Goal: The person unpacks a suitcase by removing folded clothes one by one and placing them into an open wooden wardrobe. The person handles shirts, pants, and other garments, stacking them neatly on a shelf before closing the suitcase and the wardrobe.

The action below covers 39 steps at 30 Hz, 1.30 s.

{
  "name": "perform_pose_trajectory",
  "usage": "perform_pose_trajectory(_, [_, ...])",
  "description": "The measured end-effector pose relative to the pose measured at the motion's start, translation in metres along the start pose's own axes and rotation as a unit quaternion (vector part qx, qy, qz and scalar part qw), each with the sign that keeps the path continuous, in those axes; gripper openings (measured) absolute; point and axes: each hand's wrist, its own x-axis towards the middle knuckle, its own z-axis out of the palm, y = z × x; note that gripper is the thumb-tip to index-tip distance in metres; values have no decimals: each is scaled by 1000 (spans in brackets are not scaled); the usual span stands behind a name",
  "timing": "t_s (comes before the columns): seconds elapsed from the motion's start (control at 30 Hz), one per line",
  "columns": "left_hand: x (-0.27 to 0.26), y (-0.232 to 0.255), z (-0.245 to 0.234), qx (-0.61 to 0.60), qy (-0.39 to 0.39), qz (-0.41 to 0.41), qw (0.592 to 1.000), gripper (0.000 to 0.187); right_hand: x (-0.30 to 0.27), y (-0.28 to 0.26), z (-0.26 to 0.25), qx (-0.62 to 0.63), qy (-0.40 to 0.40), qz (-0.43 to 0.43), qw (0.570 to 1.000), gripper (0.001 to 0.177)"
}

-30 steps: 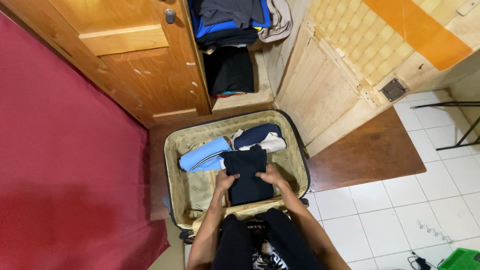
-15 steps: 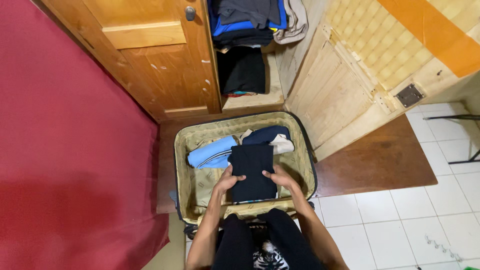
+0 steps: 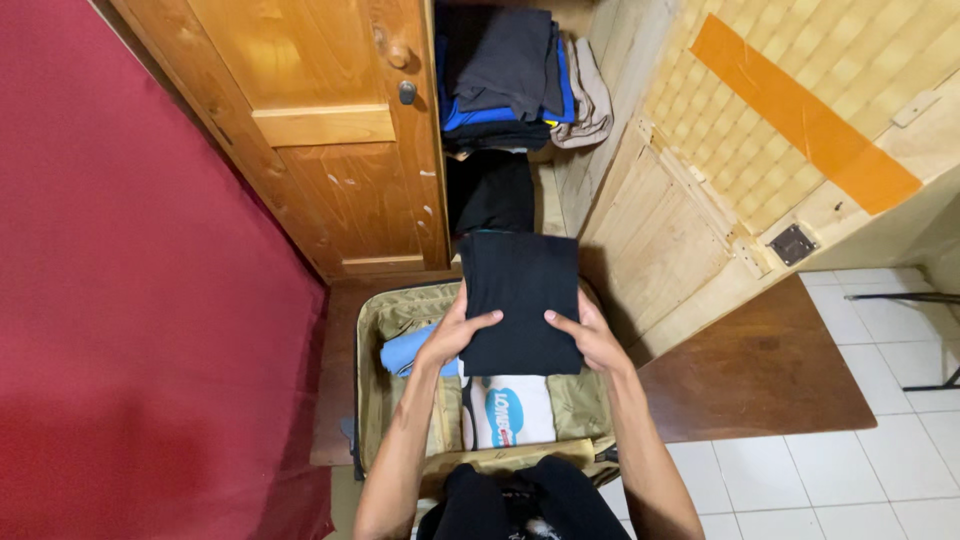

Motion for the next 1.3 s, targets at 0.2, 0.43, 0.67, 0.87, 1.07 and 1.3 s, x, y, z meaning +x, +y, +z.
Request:
perform_pose_trajectory(0.2, [80,106,-1,17,-6,172,985,97,56,-113,3,-17,11,-152,988,79])
perform_pose_trajectory(0.43, [187,237,-4,22,-13,310,950,96,146,-255,5,-52,-35,-318,946,81])
perform_pose_trajectory(0.67, [303,342,-23,28,17,382,923,100,256,-345,9,47,-74,-314,945,68])
perform_pose_trajectory(0.87, [356,381,-30,257,226,375,861,91,350,-373,-3,89,-114,-285,948,60])
perform_pose_trajectory(1.07, [390,397,-29,511,313,201,775,79,417,-369,-8,86,-135,-261,952,58])
perform_pose_trajectory(1.3, [431,374,-52,551,324,204,742,45,454,-375,-9,-92,-23,-185,978,63])
